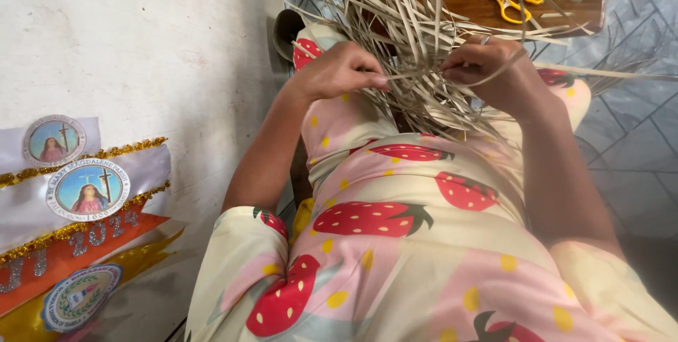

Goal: Weaving dried plant fibers by hand to create a craft item

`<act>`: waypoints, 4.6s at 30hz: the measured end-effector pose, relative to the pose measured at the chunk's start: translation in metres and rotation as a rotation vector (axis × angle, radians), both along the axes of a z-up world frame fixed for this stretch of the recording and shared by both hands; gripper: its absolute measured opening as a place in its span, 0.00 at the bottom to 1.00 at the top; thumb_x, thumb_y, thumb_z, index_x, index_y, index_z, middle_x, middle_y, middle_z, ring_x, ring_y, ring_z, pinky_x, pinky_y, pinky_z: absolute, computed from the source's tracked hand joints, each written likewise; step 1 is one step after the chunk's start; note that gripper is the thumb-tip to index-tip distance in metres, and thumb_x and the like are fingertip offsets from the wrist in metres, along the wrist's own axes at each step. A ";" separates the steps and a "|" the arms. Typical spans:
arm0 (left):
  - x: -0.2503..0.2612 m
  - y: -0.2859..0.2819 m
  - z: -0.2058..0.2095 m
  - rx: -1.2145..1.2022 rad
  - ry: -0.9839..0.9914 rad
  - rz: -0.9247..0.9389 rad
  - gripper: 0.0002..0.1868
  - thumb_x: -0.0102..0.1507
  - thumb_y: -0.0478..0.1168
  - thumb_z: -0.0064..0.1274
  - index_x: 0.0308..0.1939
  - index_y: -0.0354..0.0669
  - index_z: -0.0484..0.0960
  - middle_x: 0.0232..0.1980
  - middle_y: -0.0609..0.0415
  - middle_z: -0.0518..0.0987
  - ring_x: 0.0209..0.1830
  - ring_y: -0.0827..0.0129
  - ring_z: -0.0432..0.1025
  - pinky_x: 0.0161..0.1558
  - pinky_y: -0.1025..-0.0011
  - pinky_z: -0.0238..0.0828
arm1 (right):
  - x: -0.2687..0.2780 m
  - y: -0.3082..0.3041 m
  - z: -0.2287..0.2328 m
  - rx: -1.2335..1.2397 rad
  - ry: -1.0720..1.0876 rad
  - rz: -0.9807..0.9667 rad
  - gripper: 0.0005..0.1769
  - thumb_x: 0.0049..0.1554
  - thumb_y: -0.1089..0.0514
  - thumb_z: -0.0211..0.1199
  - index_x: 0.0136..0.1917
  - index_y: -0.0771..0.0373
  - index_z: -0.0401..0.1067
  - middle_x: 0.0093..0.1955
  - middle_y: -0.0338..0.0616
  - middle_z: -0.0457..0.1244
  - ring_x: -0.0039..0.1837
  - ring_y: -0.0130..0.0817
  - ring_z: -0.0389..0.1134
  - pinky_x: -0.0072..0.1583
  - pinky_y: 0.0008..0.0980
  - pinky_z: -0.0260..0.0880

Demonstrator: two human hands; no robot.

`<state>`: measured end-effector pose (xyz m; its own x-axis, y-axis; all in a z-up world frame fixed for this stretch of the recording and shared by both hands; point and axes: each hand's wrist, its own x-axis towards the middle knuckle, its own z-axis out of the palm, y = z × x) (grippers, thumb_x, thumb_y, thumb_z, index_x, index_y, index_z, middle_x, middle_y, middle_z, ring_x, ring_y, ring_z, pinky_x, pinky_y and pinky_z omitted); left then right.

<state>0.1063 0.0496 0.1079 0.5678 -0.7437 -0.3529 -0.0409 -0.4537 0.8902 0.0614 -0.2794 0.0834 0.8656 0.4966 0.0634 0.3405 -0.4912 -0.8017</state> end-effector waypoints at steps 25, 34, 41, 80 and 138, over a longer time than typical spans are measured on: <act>-0.009 0.079 -0.041 0.379 -0.558 0.663 0.13 0.65 0.34 0.57 0.53 0.48 0.89 0.55 0.46 0.80 0.57 0.53 0.72 0.50 0.61 0.74 | 0.001 0.010 0.011 -0.053 -0.074 0.060 0.01 0.66 0.64 0.72 0.51 0.65 0.82 0.43 0.46 0.72 0.41 0.36 0.71 0.44 0.34 0.72; -0.046 -0.054 -0.054 0.118 -0.488 0.310 0.12 0.67 0.54 0.60 0.42 0.53 0.87 0.38 0.52 0.86 0.44 0.50 0.80 0.50 0.55 0.77 | -0.002 0.014 -0.031 0.026 -0.079 -0.051 0.08 0.60 0.57 0.77 0.51 0.60 0.80 0.46 0.48 0.70 0.49 0.51 0.72 0.50 0.47 0.72; -0.033 -0.044 -0.084 0.062 -0.785 0.238 0.02 0.61 0.41 0.67 0.37 0.55 0.89 0.37 0.56 0.78 0.49 0.55 0.76 0.49 0.57 0.76 | -0.004 0.023 -0.025 0.082 -0.076 -0.040 0.08 0.60 0.58 0.77 0.51 0.59 0.80 0.47 0.48 0.69 0.50 0.52 0.72 0.49 0.47 0.71; -0.094 -0.079 -0.090 -0.200 -0.076 0.778 0.11 0.70 0.36 0.55 0.52 0.31 0.85 0.41 0.33 0.85 0.44 0.42 0.82 0.43 0.49 0.81 | -0.011 0.025 -0.025 -0.034 -0.368 -0.092 0.09 0.55 0.66 0.77 0.47 0.54 0.84 0.49 0.48 0.71 0.52 0.50 0.73 0.54 0.42 0.73; -0.089 -0.078 -0.083 -0.390 -0.015 0.749 0.11 0.74 0.33 0.50 0.55 0.37 0.86 0.41 0.36 0.85 0.44 0.61 0.79 0.43 0.59 0.76 | -0.030 0.028 -0.031 0.163 -0.194 0.039 0.07 0.62 0.64 0.73 0.52 0.67 0.77 0.56 0.54 0.67 0.55 0.57 0.71 0.53 0.50 0.72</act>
<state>0.0168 -0.0288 0.0251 0.9620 -0.2359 -0.1377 0.1354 -0.0261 0.9905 0.0317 -0.2515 0.0524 0.8097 0.4995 0.3081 0.5119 -0.3445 -0.7869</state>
